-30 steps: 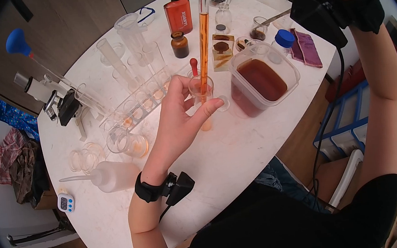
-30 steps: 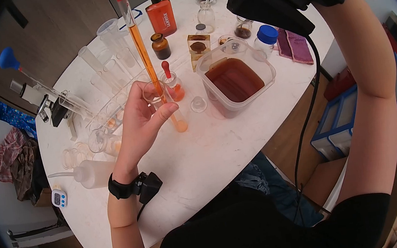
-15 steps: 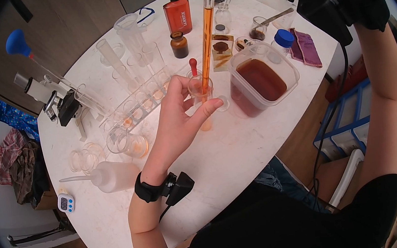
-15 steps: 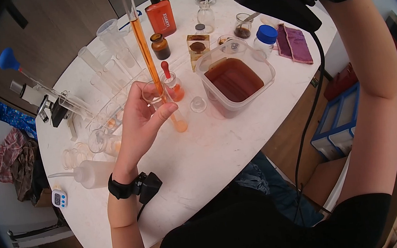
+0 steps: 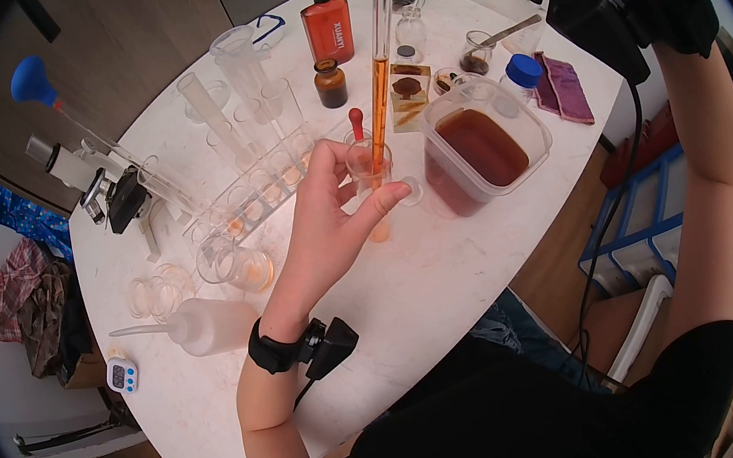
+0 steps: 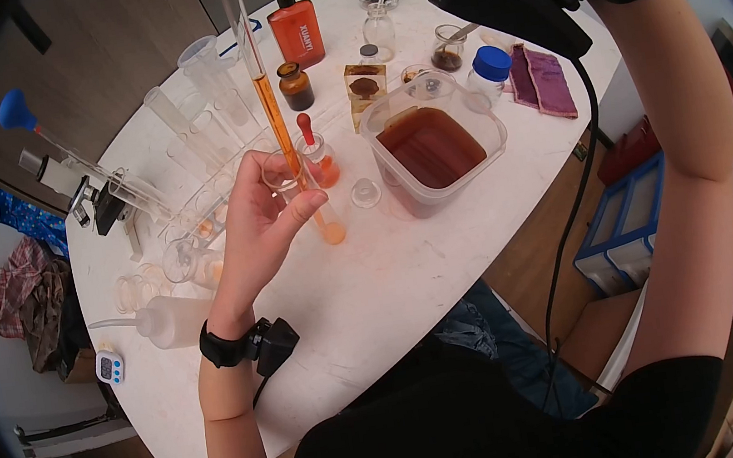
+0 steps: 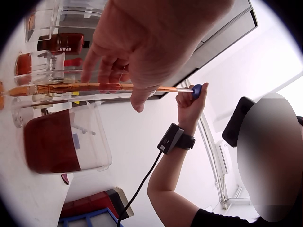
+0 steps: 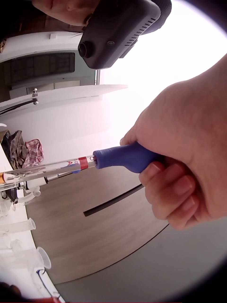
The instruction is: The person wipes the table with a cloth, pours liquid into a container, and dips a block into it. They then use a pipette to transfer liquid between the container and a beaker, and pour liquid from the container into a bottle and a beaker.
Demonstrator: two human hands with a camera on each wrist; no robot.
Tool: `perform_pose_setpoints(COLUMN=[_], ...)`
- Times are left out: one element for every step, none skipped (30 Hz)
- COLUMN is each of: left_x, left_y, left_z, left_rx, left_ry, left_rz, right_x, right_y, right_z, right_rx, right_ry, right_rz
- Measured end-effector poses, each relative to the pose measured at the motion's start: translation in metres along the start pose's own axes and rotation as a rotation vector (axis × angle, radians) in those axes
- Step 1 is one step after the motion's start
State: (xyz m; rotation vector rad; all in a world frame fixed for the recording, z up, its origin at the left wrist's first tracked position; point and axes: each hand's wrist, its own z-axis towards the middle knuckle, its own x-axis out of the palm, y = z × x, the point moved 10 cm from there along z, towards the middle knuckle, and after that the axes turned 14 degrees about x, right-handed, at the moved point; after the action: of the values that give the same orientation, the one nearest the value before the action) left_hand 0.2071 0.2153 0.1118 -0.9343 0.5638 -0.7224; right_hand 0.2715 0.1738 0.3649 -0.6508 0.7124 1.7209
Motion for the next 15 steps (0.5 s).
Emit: perform_pose_setpoints(left_x=[0.0, 0.0, 0.0, 0.0, 0.001, 0.001, 0.001, 0.001, 0.001, 0.0, 0.0, 0.0, 0.0, 0.0, 0.0], left_y=[0.0, 0.0, -0.001, -0.002, -0.003, -0.003, -0.003, -0.003, -0.002, -0.002, -0.002, -0.002, -0.001, -0.001, -0.001], left_z=[0.0, 0.0, 0.0, 0.0, 0.0, 0.0, 0.0, 0.0, 0.0, 0.0, 0.0, 0.0, 0.0, 0.0, 0.0], left_rx=[-0.004, -0.008, -0.008, -0.01, -0.011, -0.011, -0.013, -0.016, -0.016, -0.017, -0.017, -0.017, -0.022, -0.027, -0.027], left_ry=[0.001, 0.002, 0.002, 0.009, 0.017, 0.017, 0.015, 0.014, 0.014, 0.014, 0.014, 0.015, 0.013, 0.011, 0.012], left_rz=[0.003, 0.006, 0.006, 0.018, 0.03, 0.03, 0.036, 0.043, 0.043, 0.049, 0.056, 0.056, 0.058, 0.059, 0.059], right_x=[0.0, -0.001, -0.001, 0.001, 0.002, 0.002, 0.0, 0.0, 0.0, 0.0, 0.0, 0.0, 0.0, 0.0, 0.0], right_y=[0.0, 0.004, 0.0, -0.004, -0.006, -0.004, -0.002, -0.002, -0.002, -0.003, -0.003, -0.002, -0.002, -0.002, -0.001], right_z=[0.0, 0.001, 0.002, 0.003, 0.003, 0.001, 0.0, 0.0, 0.0, 0.0, 0.0, -0.001, -0.001, -0.001, -0.001], right_rx=[-0.001, -0.001, 0.076, 0.153, 0.153, 0.104, 0.055, 0.054, 0.061, 0.068, 0.068, 0.065, 0.062, 0.063, 0.063], right_ry=[0.006, 0.006, 0.039, 0.071, 0.071, 0.032, -0.007, -0.007, -0.003, 0.002, 0.001, -0.005, -0.011, -0.011, -0.018], right_rz=[0.002, 0.002, 0.018, 0.033, 0.033, 0.02, 0.008, 0.008, 0.001, -0.006, -0.006, -0.011, -0.016, -0.016, -0.022])
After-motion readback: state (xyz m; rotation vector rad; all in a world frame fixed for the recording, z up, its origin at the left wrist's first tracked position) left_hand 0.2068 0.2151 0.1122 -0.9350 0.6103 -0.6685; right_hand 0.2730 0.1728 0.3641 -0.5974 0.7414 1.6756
